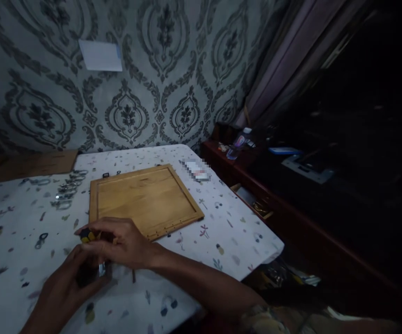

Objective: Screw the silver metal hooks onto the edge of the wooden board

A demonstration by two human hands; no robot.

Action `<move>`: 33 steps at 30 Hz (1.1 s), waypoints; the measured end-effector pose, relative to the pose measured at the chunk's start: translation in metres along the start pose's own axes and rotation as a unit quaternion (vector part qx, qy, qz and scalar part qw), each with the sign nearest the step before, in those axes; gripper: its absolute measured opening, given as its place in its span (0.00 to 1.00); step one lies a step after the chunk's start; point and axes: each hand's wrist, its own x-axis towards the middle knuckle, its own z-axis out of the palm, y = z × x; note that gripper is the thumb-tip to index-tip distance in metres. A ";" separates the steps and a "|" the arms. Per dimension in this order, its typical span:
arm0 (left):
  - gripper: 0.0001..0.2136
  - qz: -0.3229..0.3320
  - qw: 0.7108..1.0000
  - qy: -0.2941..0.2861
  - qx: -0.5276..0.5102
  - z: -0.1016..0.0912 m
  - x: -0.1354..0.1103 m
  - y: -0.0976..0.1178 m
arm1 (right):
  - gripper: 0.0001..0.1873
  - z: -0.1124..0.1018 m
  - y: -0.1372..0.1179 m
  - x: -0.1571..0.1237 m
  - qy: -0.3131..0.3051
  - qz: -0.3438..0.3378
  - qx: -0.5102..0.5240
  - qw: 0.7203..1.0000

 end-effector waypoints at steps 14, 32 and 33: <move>0.15 0.033 0.997 -0.045 -0.052 0.003 0.009 -0.008 | 0.30 0.003 0.001 0.001 0.015 0.085 0.122 0.989; 0.24 0.022 0.994 -0.085 -0.064 -0.023 0.003 0.030 | 0.16 -0.006 -0.008 0.007 -0.019 0.019 0.084 0.996; 0.25 0.027 0.994 -0.089 -0.064 -0.024 0.003 0.031 | 0.16 -0.006 -0.008 0.008 -0.017 0.020 0.081 0.996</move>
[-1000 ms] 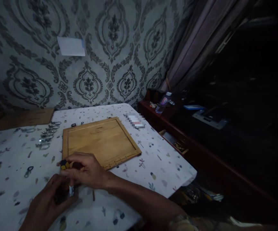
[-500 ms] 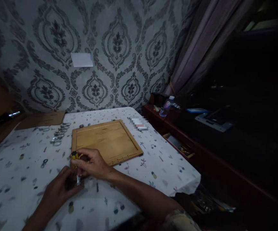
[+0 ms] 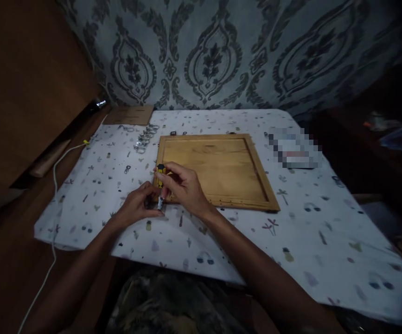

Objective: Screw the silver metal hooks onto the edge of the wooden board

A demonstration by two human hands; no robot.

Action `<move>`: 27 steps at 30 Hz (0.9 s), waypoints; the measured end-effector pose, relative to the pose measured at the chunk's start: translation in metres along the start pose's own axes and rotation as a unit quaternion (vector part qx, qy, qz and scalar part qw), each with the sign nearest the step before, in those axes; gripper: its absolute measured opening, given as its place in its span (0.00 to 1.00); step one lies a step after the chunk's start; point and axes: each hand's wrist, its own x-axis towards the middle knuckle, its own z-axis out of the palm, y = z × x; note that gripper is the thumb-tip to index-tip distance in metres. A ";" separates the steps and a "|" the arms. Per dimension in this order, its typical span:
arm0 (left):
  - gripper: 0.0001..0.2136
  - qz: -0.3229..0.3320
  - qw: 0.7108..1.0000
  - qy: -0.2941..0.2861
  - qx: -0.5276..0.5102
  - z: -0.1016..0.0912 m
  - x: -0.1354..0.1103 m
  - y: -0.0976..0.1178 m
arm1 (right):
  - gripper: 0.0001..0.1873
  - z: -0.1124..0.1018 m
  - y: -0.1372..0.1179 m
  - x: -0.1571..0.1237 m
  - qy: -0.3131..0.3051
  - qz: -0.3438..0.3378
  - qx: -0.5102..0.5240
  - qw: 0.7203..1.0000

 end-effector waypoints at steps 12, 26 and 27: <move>0.19 0.010 1.000 -0.016 -0.017 -0.004 0.001 0.000 | 0.17 -0.001 0.000 0.000 0.034 -0.019 -0.034 0.999; 0.18 0.040 0.999 -0.029 0.009 -0.005 0.007 -0.008 | 0.14 0.007 -0.004 -0.002 0.072 -0.059 -0.121 0.988; 0.18 0.042 0.999 -0.030 0.013 -0.005 0.007 -0.008 | 0.13 0.007 -0.004 -0.004 0.075 -0.061 -0.127 0.987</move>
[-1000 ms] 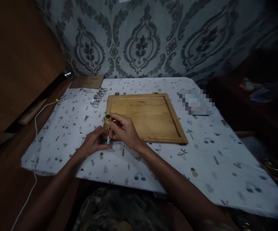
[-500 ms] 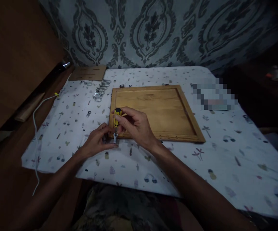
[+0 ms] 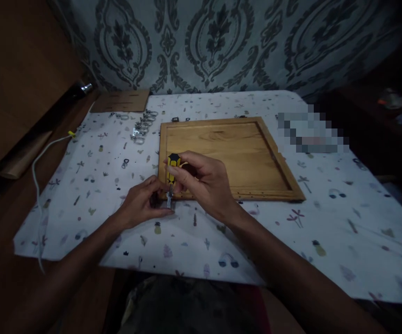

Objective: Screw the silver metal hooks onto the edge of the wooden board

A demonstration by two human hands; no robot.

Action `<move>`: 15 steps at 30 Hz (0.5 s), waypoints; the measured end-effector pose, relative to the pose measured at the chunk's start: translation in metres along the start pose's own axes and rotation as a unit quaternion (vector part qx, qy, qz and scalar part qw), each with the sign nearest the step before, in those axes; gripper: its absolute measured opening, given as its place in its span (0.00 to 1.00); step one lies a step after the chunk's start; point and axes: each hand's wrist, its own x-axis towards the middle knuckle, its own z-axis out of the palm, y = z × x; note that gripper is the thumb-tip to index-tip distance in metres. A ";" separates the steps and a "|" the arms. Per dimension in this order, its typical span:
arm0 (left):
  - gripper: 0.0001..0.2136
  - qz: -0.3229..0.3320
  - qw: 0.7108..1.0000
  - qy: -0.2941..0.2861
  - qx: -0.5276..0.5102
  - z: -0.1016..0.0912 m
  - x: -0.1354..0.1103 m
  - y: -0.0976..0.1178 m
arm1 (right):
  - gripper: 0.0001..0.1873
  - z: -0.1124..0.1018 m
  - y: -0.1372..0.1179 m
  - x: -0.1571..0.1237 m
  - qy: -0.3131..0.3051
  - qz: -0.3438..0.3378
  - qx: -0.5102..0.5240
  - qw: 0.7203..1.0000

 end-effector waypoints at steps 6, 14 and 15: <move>0.20 0.004 1.000 0.009 0.025 -0.001 0.002 0.001 | 0.14 0.003 -0.002 -0.005 0.033 -0.051 -0.068 0.996; 0.22 -0.006 0.999 -0.013 0.045 -0.002 0.003 0.002 | 0.12 0.001 -0.001 -0.010 0.060 -0.081 -0.097 0.990; 0.22 -0.003 0.999 -0.014 0.040 -0.003 0.003 0.002 | 0.11 0.000 -0.002 -0.011 0.071 -0.084 -0.097 0.989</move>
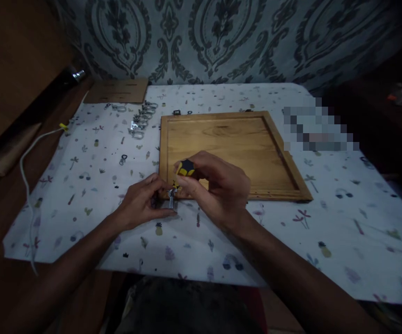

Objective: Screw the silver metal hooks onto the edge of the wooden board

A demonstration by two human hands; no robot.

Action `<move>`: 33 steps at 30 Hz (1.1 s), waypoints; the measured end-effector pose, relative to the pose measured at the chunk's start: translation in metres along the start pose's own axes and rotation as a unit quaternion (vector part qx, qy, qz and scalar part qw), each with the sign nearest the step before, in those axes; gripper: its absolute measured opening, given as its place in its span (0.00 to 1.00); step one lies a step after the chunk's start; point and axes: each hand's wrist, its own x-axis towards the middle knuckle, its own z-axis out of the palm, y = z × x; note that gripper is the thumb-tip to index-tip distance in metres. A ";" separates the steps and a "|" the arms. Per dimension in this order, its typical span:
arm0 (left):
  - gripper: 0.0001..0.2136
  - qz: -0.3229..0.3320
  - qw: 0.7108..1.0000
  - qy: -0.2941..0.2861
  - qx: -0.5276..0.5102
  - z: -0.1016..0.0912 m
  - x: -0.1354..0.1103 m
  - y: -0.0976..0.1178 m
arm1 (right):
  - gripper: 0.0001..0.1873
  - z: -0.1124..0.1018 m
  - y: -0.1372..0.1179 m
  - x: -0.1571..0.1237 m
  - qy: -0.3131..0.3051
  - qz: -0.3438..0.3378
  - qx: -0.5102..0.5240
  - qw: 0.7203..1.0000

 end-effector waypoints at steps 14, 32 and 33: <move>0.21 0.010 0.999 0.004 -0.036 -0.001 0.002 0.001 | 0.11 0.000 0.010 -0.005 0.021 0.033 -0.010 0.999; 0.22 0.012 1.000 -0.009 -0.010 -0.003 0.001 0.001 | 0.05 -0.002 0.010 -0.003 0.011 -0.023 -0.037 0.999; 0.23 0.012 1.000 -0.008 -0.006 -0.002 0.001 0.001 | 0.06 -0.002 0.010 -0.003 0.010 -0.024 -0.038 0.999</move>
